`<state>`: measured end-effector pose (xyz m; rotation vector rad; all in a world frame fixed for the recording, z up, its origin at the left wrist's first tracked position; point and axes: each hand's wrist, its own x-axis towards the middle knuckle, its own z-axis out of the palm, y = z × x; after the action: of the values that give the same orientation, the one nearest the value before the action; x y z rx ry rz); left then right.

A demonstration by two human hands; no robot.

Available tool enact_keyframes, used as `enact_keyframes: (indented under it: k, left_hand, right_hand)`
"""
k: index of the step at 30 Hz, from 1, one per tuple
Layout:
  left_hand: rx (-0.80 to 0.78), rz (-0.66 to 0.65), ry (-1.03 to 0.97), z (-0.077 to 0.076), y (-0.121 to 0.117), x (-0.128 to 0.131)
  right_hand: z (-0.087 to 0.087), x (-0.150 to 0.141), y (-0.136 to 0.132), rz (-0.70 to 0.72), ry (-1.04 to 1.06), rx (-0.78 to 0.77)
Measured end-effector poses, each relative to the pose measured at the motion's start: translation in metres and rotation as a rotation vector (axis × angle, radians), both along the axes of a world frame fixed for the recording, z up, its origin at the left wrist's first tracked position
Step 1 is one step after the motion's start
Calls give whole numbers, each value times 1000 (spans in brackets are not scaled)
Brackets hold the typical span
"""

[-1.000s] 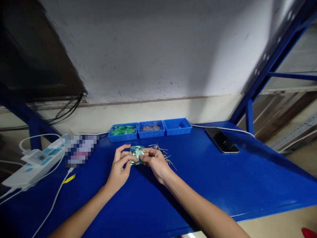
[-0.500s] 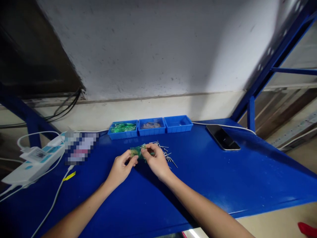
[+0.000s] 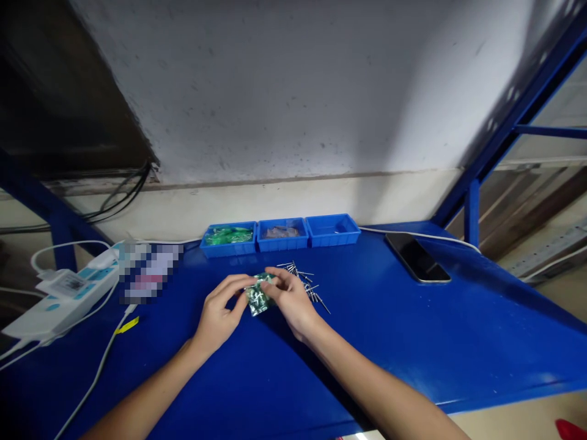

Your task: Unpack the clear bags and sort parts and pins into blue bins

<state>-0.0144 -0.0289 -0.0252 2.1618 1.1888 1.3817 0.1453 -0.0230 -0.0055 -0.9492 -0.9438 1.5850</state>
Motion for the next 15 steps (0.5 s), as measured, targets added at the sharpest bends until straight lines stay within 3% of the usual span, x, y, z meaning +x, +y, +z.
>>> enact_keyframes:
  k: [5, 10, 15]
  left_hand:
    - [-117, 90, 3, 3, -1, -4]
    - [-152, -9, 79, 9, -2, -6]
    - [-492, -50, -265, 11, -7, 3]
  right_hand:
    - [-1, 5, 4, -165, -144, 160]
    - [-4, 5, 0, -233, -352, 415]
    - [-4, 5, -9, -322, -647, 841]
